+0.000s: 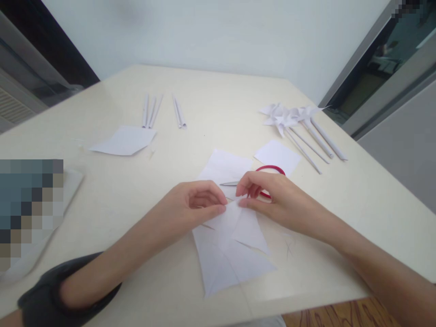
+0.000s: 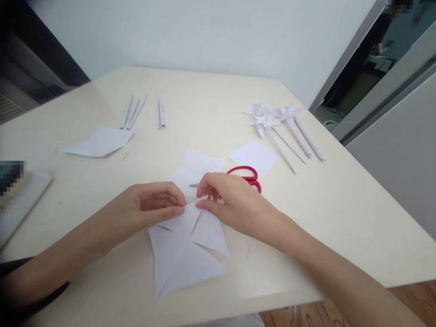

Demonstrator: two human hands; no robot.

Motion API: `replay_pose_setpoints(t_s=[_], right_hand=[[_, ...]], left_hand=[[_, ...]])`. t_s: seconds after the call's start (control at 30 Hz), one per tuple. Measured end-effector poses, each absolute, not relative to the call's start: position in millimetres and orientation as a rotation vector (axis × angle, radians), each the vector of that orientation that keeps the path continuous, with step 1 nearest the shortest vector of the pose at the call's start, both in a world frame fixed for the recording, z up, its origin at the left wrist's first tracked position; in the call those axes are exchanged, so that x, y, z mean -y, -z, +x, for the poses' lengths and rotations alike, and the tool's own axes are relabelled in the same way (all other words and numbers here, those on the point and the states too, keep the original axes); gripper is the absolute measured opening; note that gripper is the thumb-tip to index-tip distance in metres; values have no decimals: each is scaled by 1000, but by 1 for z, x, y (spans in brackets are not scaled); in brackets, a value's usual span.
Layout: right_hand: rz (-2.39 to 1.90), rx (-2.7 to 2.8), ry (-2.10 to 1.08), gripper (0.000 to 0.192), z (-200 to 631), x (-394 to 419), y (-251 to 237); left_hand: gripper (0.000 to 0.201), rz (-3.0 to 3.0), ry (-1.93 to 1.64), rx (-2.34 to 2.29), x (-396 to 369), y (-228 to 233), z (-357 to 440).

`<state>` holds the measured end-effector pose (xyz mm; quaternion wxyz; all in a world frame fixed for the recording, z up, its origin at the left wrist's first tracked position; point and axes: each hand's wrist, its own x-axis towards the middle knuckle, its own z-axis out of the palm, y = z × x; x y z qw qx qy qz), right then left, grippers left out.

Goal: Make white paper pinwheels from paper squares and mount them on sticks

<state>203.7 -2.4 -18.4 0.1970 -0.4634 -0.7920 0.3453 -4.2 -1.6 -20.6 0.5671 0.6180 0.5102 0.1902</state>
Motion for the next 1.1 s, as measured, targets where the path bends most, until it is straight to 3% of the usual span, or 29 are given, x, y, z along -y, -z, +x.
replay_pose_setpoints(t_s=[0.23, 0.5, 0.6, 0.7, 0.97, 1.1], right_hand=[[-1225, 2226, -775, 5, 199, 6, 18], [-998, 2352, -171, 13, 185, 20, 27], [-920, 2331, -114, 16, 186, 20, 28], [-937, 2251, -332, 15, 189, 17, 23], [-1069, 1904, -1322, 6, 195, 7, 13], [-1090, 1874, -1342, 8, 194, 8, 14]], left_hand=[[7, 1482, -442, -1181, 4, 20, -1], [9, 1441, -555, -1048, 7, 24, -2], [9, 1434, -638, -1058, 7, 28, -4], [13, 1412, -665, -1080, 8, 28, -4], [17, 1436, -608, -1073, 12, 23, -4], [18, 1494, -599, -1062, 14, 23, -5]])
